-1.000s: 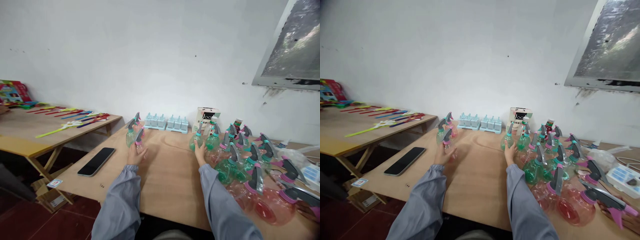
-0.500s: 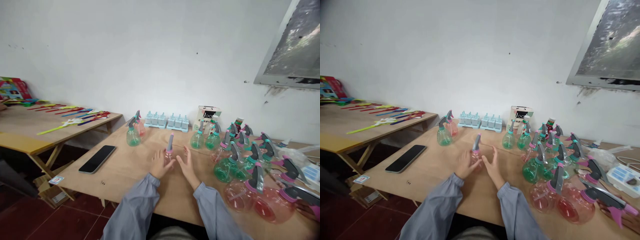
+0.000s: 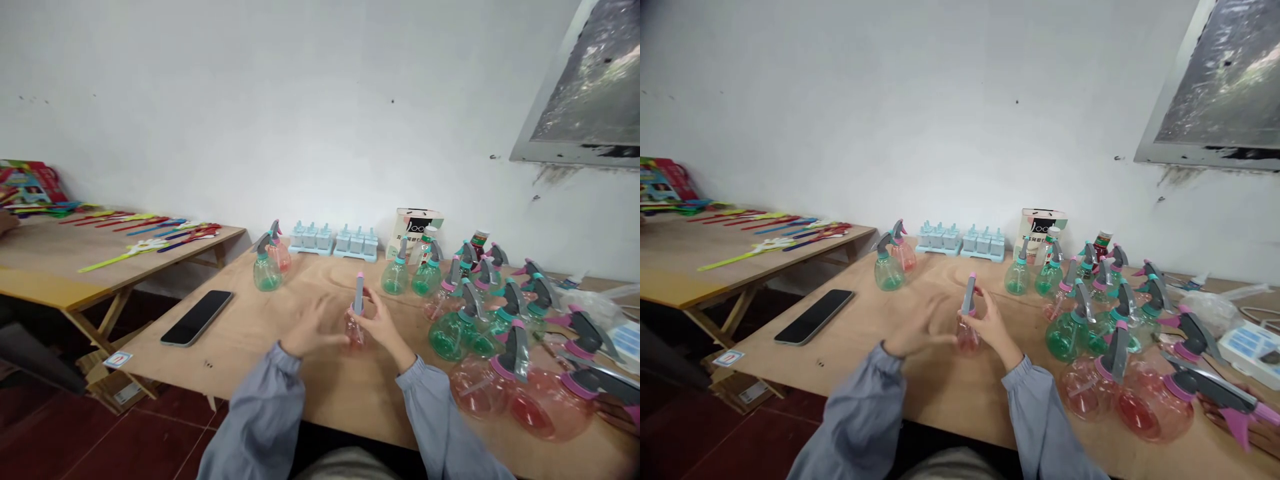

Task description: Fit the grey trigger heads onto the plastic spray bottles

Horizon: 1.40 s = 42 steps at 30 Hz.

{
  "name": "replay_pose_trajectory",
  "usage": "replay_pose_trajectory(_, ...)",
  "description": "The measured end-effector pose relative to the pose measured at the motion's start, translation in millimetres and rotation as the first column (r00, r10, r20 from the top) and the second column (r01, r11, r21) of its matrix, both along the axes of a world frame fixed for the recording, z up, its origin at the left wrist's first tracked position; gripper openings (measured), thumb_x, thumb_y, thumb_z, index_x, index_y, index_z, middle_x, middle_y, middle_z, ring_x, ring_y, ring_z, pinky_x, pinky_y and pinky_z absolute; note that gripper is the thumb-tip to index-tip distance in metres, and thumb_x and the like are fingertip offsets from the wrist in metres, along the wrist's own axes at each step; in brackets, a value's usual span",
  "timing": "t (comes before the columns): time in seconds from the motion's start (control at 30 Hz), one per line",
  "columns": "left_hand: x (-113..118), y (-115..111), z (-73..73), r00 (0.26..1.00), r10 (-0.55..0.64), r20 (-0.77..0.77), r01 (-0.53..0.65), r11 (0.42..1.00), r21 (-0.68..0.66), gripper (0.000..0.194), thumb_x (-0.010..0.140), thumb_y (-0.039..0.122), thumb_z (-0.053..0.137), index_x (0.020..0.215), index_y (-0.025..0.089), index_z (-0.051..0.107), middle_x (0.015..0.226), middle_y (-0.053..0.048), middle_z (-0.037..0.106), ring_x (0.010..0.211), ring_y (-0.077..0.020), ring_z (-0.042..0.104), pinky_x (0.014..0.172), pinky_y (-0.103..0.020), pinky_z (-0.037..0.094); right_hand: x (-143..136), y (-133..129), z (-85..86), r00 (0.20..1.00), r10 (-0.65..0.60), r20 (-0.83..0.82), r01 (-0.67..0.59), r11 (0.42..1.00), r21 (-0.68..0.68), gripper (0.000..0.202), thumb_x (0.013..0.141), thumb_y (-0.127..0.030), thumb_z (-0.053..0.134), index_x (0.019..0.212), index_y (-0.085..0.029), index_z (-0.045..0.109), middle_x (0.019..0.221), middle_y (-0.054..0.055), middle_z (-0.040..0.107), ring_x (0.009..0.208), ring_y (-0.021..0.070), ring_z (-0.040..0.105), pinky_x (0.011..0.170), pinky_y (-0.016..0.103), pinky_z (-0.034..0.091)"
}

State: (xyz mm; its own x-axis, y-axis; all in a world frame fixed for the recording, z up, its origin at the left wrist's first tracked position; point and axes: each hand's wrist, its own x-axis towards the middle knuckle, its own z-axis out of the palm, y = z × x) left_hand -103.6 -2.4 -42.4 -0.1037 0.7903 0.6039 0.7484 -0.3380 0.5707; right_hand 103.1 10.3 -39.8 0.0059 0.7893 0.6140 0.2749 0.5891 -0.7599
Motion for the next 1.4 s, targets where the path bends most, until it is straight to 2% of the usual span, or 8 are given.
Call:
replay_pose_trajectory(0.07, -38, 20, 26.6, 0.985, -0.159, -0.059, 0.161, 0.987, 0.026, 0.078, 0.070, 0.057, 0.079, 0.137, 0.029, 0.051, 0.136, -0.010, 0.058, 0.128, -0.0349, 0.055, 0.106, -0.050, 0.048, 1, 0, 1.8, 1.000, -0.004, -0.002, 0.004, 1.000, -0.014, 0.066, 0.067, -0.051, 0.081, 0.124, -0.022, 0.064, 0.126, 0.011, 0.068, 0.120, 0.0284, 0.063, 0.106, 0.047, 0.048)
replay_pose_trajectory(0.2, -102, 72, 60.0, 0.883, 0.358, 0.302, -0.402, 0.910, 0.097, 0.087, 0.077, 0.045, 0.075, 0.146, 0.014, 0.031, 0.154, -0.024, 0.035, 0.146, -0.0364, 0.034, 0.119, -0.054, 0.031, -1, -5, 5.2, 1.000, -0.002, 0.021, 0.003, 1.000, -0.026, 0.068, 0.065, -0.049, 0.082, 0.124, -0.022, 0.061, 0.128, 0.011, 0.067, 0.123, 0.0295, 0.061, 0.109, 0.049, 0.046)
replay_pose_trajectory(0.3, -126, 105, 59.3, 0.823, 0.463, 0.328, -0.467, 0.881, -0.072, 0.103, 0.074, 0.043, 0.079, 0.150, 0.008, 0.019, 0.160, -0.029, 0.023, 0.152, -0.0402, 0.022, 0.120, -0.058, 0.025, -5, -9, 5.4, 0.999, -0.022, 0.048, 0.024, 0.999, -0.023, 0.068, 0.066, -0.046, 0.081, 0.125, -0.023, 0.058, 0.129, 0.011, 0.065, 0.125, 0.0295, 0.060, 0.109, 0.049, 0.045)
replay_pose_trajectory(0.4, -132, 123, 50.4, 0.896, 0.384, 0.223, -0.351, 0.920, -0.175, 0.081, 0.079, 0.038, 0.076, 0.143, 0.012, 0.035, 0.149, -0.024, 0.043, 0.144, -0.0373, 0.039, 0.116, -0.055, 0.033, -8, -11, 3.8, 0.998, -0.039, 0.055, 0.041, 0.999, -0.029, 0.066, 0.067, -0.044, 0.080, 0.125, -0.024, 0.057, 0.130, 0.012, 0.064, 0.126, 0.0297, 0.059, 0.109, 0.049, 0.045)
replay_pose_trajectory(0.87, -9, 59, -0.6, 0.938, 0.326, -0.119, -0.338, 0.936, -0.100, 0.055, 0.080, 0.055, 0.068, 0.120, 0.019, 0.056, 0.120, -0.015, 0.061, 0.119, -0.0338, 0.057, 0.097, -0.046, 0.043, -6, -21, 4.2, 0.997, -0.062, 0.043, 0.062, 0.998, 0.003, 0.057, 0.067, -0.046, 0.080, 0.114, -0.021, 0.060, 0.116, 0.010, 0.069, 0.111, 0.0275, 0.064, 0.099, 0.044, 0.050)
replay_pose_trajectory(1.0, -8, 53, -2.5, 0.932, 0.338, -0.133, -0.350, 0.933, -0.080, 0.055, 0.079, 0.052, 0.069, 0.120, 0.018, 0.056, 0.118, -0.015, 0.061, 0.115, -0.0329, 0.058, 0.093, -0.044, 0.045, -8, -24, 7.6, 0.995, -0.094, 0.021, 0.094, 0.996, 0.000, 0.039, 0.070, -0.043, 0.077, 0.099, -0.022, 0.062, 0.098, 0.007, 0.072, 0.093, 0.0253, 0.068, 0.089, 0.042, 0.053)
replay_pose_trajectory(1.2, -12, 52, -7.6, 0.939, 0.318, -0.135, -0.328, 0.943, -0.061, 0.052, 0.079, 0.053, 0.070, 0.116, 0.019, 0.057, 0.117, -0.014, 0.061, 0.112, -0.0323, 0.059, 0.091, -0.044, 0.045, -6, -23, 3.7, 0.997, -0.064, -0.034, 0.064, 0.998, -0.010, 0.060, 0.064, -0.045, 0.082, 0.114, -0.022, 0.059, 0.121, 0.011, 0.069, 0.114, 0.0281, 0.064, 0.101, 0.046, 0.049)
replay_pose_trajectory(1.4, -11, 53, -7.6, 0.939, 0.311, -0.144, -0.323, 0.944, -0.066, 0.051, 0.079, 0.052, 0.071, 0.114, 0.018, 0.056, 0.117, -0.014, 0.063, 0.113, -0.0319, 0.060, 0.091, -0.044, 0.046, -7, -28, -1.3, 0.989, -0.127, -0.071, 0.127, 0.992, 0.008, 0.042, 0.072, -0.045, 0.078, 0.102, -0.022, 0.060, 0.097, 0.007, 0.071, 0.093, 0.0242, 0.068, 0.089, 0.042, 0.053)
